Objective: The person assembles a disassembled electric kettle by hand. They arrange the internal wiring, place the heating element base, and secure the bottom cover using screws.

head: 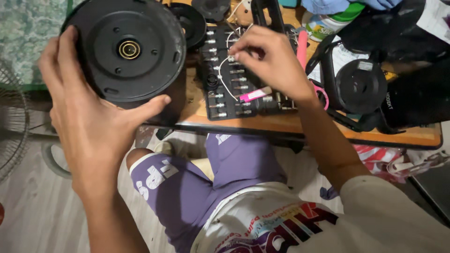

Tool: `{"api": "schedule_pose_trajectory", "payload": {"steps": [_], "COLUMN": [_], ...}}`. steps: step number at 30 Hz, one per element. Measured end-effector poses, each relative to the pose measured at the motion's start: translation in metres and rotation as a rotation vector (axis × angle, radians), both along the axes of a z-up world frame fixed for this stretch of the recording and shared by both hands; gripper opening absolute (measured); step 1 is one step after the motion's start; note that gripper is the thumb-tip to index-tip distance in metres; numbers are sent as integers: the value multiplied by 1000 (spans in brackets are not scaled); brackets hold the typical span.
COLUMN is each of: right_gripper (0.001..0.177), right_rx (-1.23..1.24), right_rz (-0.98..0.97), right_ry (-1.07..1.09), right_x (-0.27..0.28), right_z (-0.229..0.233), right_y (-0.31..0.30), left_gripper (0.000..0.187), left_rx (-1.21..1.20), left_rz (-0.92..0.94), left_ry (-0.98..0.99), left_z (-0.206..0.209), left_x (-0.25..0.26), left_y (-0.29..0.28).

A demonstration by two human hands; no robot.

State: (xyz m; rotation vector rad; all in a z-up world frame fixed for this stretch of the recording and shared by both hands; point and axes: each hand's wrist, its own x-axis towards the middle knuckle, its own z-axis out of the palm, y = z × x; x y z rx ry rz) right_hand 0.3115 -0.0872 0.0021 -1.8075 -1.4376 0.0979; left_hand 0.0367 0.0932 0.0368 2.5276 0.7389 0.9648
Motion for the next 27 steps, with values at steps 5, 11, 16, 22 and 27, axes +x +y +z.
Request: {"api": "schedule_pose_trajectory", "payload": {"steps": [5, 11, 16, 22, 27], "right_gripper": [10, 13, 16, 24, 19], "right_rx": [-116, -210, -317, -368, -559], "right_rz": [70, 97, 32, 36, 69], "right_ry": [152, -118, -288, -438, -566], "right_x": [-34, -52, -61, -69, -72], "right_z": [-24, -56, -82, -96, -107], "right_y": [-2, 28, 49, 54, 57], "left_gripper": [123, 122, 125, 118, 99], "left_rx": [34, 20, -90, -327, -431], "left_rz": [-26, -85, -189, -112, 10], "left_ry": [9, -46, -193, -417, -541], "left_z": [-5, -13, -25, -54, -68], "left_x": [-3, -8, -10, -20, -33], "left_y": [1, 4, 0, -36, -61]}}
